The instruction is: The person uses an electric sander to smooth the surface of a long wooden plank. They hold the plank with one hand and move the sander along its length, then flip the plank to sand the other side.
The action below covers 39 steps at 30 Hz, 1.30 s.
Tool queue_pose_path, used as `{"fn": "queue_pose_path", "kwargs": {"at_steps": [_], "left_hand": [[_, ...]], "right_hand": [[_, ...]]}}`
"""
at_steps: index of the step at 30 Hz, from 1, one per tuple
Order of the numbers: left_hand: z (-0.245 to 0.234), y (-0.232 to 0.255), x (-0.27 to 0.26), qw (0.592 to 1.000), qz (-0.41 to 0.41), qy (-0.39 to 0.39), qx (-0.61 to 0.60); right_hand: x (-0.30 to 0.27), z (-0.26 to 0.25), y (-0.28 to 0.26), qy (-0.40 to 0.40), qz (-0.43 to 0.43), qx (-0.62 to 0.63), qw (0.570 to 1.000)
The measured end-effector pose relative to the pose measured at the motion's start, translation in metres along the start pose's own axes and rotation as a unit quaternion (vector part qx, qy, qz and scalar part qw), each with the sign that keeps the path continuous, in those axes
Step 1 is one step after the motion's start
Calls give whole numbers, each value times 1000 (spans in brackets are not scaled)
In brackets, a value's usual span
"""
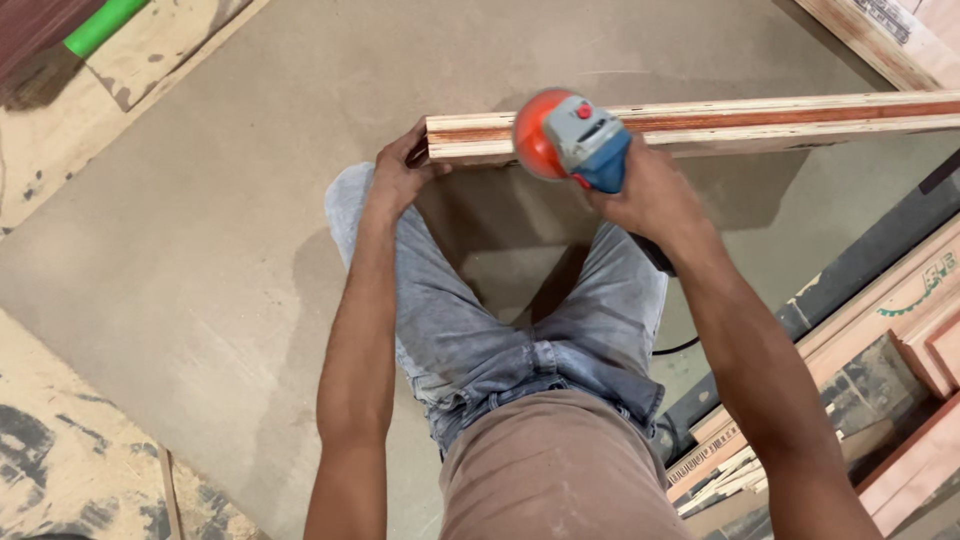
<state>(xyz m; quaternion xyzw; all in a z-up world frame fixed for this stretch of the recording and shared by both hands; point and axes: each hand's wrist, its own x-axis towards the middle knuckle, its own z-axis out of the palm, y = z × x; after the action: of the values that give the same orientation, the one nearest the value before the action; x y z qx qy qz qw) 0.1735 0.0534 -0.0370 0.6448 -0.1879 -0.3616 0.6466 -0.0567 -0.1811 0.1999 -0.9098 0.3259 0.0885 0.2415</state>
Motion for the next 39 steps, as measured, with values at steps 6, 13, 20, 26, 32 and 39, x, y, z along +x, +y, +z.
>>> {"fn": "queue_pose_path", "kwargs": {"at_steps": [6,13,20,26,32,39], "left_hand": [[3,10,-4,1000,-4,6,28],[2,7,-4,1000,6,1,0],[5,6,-3,999,-8,25,39],[1,-6,-1,999,0,12,38],[0,-18,3,1000,13,-3,7],[4,5,-4,1000,-3,11,12]], "right_hand": [[-10,-16,58,31,22,26,999],[-11,-15,71,57,7,41,998],[10,14,-11,1,-56,12,998],[23,33,-73,-53,-91,-4,994],[26,34,-78,-48,-110,-5,993],[12,12,-30,-22,-18,10,1000]]}}
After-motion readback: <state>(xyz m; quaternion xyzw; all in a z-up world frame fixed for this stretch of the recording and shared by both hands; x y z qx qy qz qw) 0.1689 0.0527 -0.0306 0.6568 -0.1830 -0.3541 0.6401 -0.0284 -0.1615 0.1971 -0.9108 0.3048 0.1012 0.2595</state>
